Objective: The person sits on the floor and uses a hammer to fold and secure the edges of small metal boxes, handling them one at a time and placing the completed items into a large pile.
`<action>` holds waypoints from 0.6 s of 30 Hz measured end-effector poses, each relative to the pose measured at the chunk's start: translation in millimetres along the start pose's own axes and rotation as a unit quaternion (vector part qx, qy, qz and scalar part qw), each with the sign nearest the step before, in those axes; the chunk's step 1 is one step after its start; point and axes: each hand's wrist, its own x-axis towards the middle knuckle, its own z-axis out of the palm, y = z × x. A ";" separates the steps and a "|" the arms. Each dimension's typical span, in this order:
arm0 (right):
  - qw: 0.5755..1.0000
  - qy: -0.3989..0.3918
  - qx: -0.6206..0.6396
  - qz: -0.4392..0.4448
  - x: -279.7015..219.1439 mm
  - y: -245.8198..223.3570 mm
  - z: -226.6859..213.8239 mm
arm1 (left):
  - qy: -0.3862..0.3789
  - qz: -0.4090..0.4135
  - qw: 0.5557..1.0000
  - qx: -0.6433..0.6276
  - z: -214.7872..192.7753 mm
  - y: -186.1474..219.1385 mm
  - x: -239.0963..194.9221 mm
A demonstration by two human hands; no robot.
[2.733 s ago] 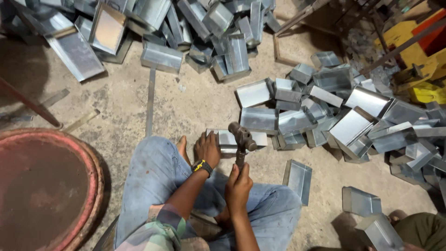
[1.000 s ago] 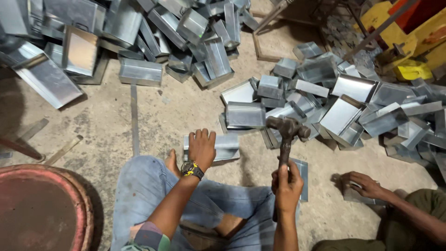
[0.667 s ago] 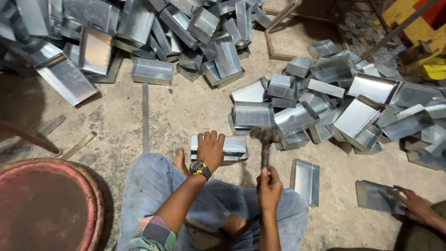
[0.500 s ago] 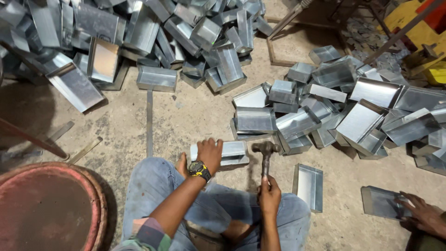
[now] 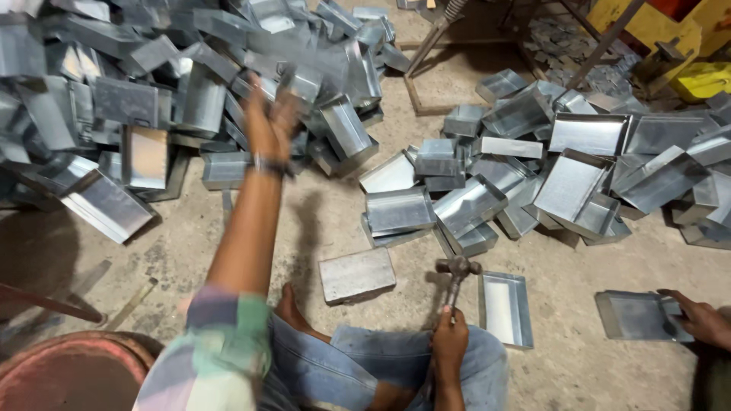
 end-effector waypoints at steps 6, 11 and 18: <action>0.998 -0.023 0.018 0.055 10.6 12.5 12.1 | -0.015 0.208 0.837 0.505 -29.1 -83.1 8.4; 0.999 -0.045 0.021 0.011 21.2 38.5 14.9 | -0.328 0.177 0.561 0.739 -129.8 -244.0 -102.2; 0.996 -0.041 0.055 0.059 6.1 25.5 13.0 | -0.277 0.029 0.370 0.886 -122.3 -315.7 -137.1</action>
